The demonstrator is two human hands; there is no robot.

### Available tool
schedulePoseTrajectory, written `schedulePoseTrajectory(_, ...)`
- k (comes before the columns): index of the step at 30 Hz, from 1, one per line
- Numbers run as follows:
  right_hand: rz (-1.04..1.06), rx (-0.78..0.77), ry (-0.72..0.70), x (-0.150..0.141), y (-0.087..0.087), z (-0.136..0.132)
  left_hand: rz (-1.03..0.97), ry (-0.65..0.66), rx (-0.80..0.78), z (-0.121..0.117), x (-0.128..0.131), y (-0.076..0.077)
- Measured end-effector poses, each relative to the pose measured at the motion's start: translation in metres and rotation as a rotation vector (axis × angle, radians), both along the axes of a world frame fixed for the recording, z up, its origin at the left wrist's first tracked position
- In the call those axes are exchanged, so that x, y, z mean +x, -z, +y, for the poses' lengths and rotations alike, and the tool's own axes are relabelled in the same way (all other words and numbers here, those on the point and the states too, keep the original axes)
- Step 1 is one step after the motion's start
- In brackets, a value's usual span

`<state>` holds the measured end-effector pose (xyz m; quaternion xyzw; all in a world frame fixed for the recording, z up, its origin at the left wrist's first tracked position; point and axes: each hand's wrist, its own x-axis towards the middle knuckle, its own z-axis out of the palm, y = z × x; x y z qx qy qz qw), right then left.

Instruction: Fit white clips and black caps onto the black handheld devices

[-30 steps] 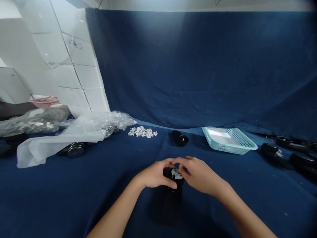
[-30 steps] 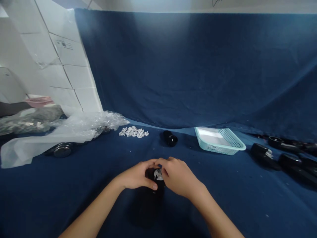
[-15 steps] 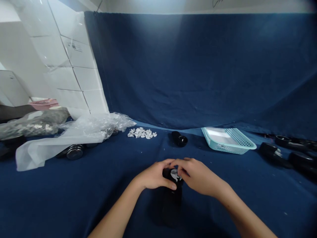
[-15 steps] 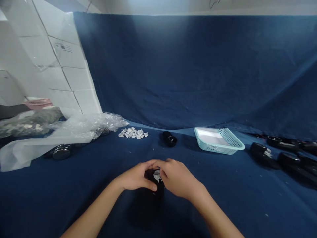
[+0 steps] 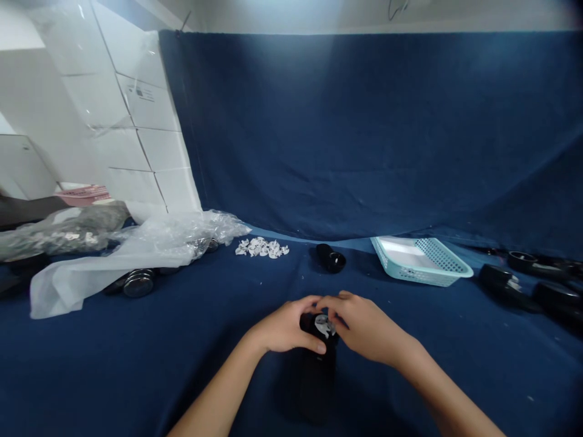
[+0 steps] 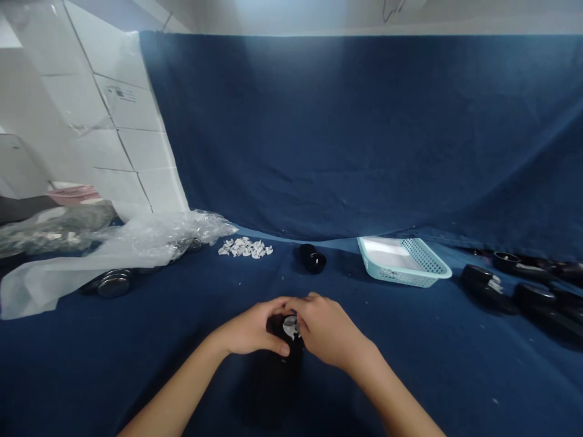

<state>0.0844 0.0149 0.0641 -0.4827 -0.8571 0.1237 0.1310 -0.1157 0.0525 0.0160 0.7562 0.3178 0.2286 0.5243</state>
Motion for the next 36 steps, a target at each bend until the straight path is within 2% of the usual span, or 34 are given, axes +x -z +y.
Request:
schedulePoseTrajectory(9,0.015,-0.034,-0.010,0.000,0.000,0.001,0.020,-0.006,0.012,-0.002,0.001,-0.005)
schedulePoseTrajectory(15,0.035,0.002,-0.002,-0.001,-0.002,0.001,0.001,0.000,0.004,-0.001,0.000,0.000)
schedulePoseTrajectory(21,0.181,0.110,0.063,-0.002,-0.006,-0.001,-0.016,0.002,0.002,0.001,-0.001,0.008)
schedulePoseTrajectory(26,0.309,0.122,0.081,-0.005,-0.006,0.004,0.056,0.000,0.046,-0.003,-0.003,0.004)
schedulePoseTrajectory(30,0.248,0.135,0.165,-0.019,-0.009,0.035,0.148,-0.023,0.051,-0.007,-0.004,-0.001)
schedulePoseTrajectory(36,0.116,0.118,0.191,-0.060,-0.008,0.115,0.230,-0.045,0.122,-0.011,-0.003,-0.005)
